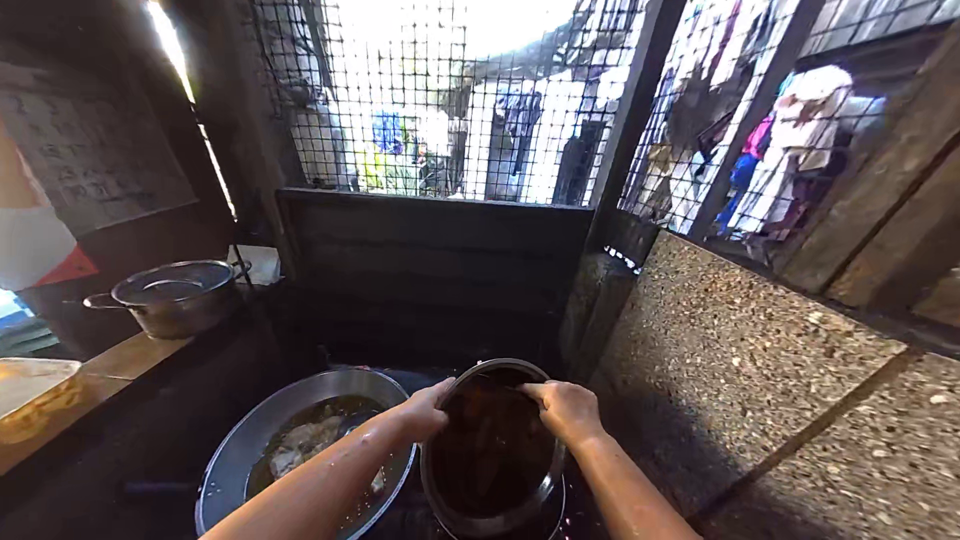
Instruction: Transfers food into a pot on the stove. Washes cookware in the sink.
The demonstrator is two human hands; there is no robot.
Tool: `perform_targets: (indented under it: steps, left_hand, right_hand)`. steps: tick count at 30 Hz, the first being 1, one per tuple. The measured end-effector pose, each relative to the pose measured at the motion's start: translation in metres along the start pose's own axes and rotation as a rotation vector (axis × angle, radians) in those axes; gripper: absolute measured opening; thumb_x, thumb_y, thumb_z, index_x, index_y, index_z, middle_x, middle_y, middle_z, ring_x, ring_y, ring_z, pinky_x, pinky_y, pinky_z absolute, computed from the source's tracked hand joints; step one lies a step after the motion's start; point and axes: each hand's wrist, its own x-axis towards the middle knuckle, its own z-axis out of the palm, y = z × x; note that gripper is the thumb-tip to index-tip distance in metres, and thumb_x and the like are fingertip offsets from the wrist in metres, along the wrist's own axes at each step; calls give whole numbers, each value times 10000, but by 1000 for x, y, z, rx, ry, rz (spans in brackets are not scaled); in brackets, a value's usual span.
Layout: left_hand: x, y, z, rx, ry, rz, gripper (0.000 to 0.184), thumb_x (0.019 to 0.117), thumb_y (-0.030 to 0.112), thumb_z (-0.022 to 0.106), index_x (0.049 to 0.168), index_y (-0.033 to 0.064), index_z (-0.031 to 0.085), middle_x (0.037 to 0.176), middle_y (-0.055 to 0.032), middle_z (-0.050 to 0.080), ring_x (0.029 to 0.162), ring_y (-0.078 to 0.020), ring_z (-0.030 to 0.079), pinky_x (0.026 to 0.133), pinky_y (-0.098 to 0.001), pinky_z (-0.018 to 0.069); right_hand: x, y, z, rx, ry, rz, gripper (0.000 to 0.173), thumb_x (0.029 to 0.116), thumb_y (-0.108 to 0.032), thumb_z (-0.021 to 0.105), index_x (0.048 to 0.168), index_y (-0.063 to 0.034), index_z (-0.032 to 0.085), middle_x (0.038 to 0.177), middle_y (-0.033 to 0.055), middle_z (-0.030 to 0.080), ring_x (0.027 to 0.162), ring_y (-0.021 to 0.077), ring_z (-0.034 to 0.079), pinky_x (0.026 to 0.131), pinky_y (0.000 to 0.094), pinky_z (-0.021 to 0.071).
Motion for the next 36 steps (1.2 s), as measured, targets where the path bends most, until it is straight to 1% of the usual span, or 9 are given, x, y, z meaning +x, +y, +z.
perform_targets:
  steps: [3, 4, 9, 17, 20, 27, 31, 34, 36]
  left_hand:
    - [12, 4, -1, 109, -28, 7, 786, 942, 3, 559, 1641, 162, 239, 1537, -133, 498, 1412, -235, 495, 1168, -476, 406]
    - [15, 6, -2, 150, -37, 8, 775, 949, 8, 554, 1642, 157, 240, 1542, -138, 491, 1420, -242, 485, 1176, -478, 393]
    - [23, 13, -1, 288, -57, -13, 743, 973, 37, 542, 1644, 159, 244, 1495, -182, 531, 1386, -306, 517, 1146, -528, 404]
    - [27, 35, -2, 441, -86, -29, 730, 978, 37, 549, 1639, 142, 259, 1405, -198, 595, 1301, -346, 578, 1078, -546, 451]
    - [28, 45, -1, 489, -76, 5, 699, 964, 18, 554, 1614, 143, 330, 1350, -222, 625, 1256, -383, 602, 1044, -585, 467]
    - [36, 73, 6, 650, -32, 54, 745, 906, -38, 594, 1593, 145, 372, 1250, -204, 666, 1143, -381, 651, 946, -576, 520]
    - [38, 77, 25, 702, 41, 68, 767, 900, -55, 618, 1590, 174, 376, 1414, -208, 556, 1205, -404, 617, 966, -589, 526]
    - [37, 80, 37, 712, 70, 30, 815, 925, -46, 608, 1628, 224, 298, 1516, -224, 474, 1205, -429, 622, 954, -597, 535]
    - [35, 83, 43, 728, 85, 23, 838, 925, -52, 607, 1638, 239, 275, 1554, -218, 429, 1148, -439, 646, 911, -601, 553]
  right_hand:
    - [11, -13, 9, -22, -18, -101, 411, 1025, -92, 467, 1335, -237, 696, 1308, 123, 684, 1267, 326, 614, 1032, 559, 479]
    - [14, -17, 12, -45, -30, -124, 408, 1027, -89, 461, 1322, -232, 704, 1302, 129, 687, 1269, 328, 611, 1036, 550, 474]
    - [21, -30, 31, -116, -12, -225, 434, 1036, -70, 438, 1314, -258, 713, 1242, 150, 709, 1238, 334, 617, 1084, 534, 414]
    - [20, -38, 45, -133, 44, -291, 368, 1024, -49, 484, 1252, -180, 742, 1196, 190, 717, 1204, 363, 632, 1088, 567, 391]
    - [16, -34, 43, -109, 67, -283, 378, 1019, -44, 486, 1253, -185, 748, 1184, 194, 722, 1202, 374, 636, 1099, 570, 396]
    - [6, -26, 28, -128, 46, -165, 427, 1045, -55, 441, 1318, -239, 712, 1192, 163, 727, 1213, 338, 636, 1092, 525, 406]
    - [-2, -22, 38, -111, 37, -79, 438, 1040, -74, 449, 1363, -254, 685, 1186, 161, 731, 1191, 339, 654, 1029, 520, 462]
    - [-7, -17, 51, -36, 59, -35, 461, 1039, -92, 459, 1407, -286, 656, 1217, 165, 726, 1224, 353, 642, 1057, 533, 455]
    - [-10, -11, 61, 27, 68, -22, 479, 1039, -88, 446, 1427, -294, 637, 1278, 160, 707, 1273, 358, 618, 1100, 540, 441]
